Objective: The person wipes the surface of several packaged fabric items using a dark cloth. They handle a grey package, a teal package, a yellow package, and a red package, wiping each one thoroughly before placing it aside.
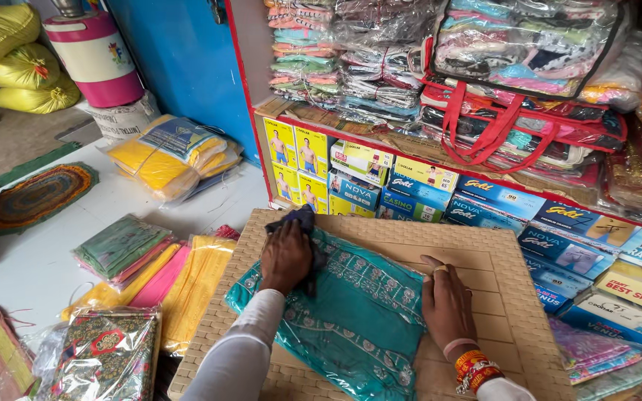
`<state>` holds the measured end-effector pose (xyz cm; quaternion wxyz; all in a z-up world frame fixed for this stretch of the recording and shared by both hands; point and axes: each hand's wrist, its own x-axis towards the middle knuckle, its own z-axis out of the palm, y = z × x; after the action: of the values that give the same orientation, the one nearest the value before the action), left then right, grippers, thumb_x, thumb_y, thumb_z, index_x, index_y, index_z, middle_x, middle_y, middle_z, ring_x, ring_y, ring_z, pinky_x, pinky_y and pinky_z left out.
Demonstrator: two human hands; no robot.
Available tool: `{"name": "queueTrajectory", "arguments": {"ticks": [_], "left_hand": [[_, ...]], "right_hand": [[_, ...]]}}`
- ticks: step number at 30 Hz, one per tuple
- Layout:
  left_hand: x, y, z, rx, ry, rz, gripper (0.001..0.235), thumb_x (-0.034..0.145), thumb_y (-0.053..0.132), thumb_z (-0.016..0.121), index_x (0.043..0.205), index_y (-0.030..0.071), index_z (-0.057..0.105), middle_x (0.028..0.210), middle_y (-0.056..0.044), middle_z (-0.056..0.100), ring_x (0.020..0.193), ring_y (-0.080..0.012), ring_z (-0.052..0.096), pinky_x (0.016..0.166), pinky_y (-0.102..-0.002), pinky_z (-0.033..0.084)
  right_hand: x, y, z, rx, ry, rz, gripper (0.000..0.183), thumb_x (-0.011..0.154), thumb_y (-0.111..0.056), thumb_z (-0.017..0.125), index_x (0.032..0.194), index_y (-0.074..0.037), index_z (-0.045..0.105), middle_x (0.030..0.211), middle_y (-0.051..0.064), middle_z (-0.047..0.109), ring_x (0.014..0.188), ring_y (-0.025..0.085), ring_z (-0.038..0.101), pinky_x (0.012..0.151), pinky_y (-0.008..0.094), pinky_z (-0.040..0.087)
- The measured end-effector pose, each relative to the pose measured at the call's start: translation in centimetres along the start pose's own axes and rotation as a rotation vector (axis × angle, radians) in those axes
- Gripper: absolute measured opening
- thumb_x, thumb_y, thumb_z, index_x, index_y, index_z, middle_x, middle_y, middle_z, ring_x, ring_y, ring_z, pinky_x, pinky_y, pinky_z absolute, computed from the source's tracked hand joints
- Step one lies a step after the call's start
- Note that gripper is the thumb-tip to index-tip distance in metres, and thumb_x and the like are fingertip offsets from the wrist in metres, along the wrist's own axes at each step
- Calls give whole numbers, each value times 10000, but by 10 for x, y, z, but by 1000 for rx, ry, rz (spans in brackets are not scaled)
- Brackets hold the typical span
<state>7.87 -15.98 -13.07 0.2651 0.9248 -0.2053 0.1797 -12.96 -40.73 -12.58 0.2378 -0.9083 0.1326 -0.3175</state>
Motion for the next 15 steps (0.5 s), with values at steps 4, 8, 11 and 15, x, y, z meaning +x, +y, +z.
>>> {"name": "queueTrajectory", "arguments": {"ticks": [4,8,11,15], "left_hand": [[-25,32,15,-11,52,197,504,959,262,532,1358,-44,573,1413,-312,538,1262,-487,524,1129,-532,352],[-83,112,32,-125,226,725,473,950,219,560,1320,-76,567,1395,-300,594,1321,-469,547,1141,-528,374],[-124,164,27,-352,-78,512,485,998,231,558,1383,-64,560,1386,-299,597,1269,-450,556,1125,-509,398],[-130,177,2,-259,-79,496,515,987,241,555,1394,-74,559,1437,-297,573,1345,-434,534,1175,-515,360]], "right_hand": [[-1,6,7,22,61,-26,357,946,-104,535,1297,-92,592,1201,158,634,1117,373,611,938,495,469],[0,23,19,-22,91,-53,306,968,-118,550,1268,-63,564,1308,165,623,1192,390,591,978,490,458],[3,38,21,287,35,54,370,1015,-72,456,1353,-124,598,1359,155,624,1273,362,590,1073,428,456],[6,52,2,228,-45,-97,452,849,-130,569,1298,-109,620,1288,157,666,1211,362,630,1009,411,507]]}}
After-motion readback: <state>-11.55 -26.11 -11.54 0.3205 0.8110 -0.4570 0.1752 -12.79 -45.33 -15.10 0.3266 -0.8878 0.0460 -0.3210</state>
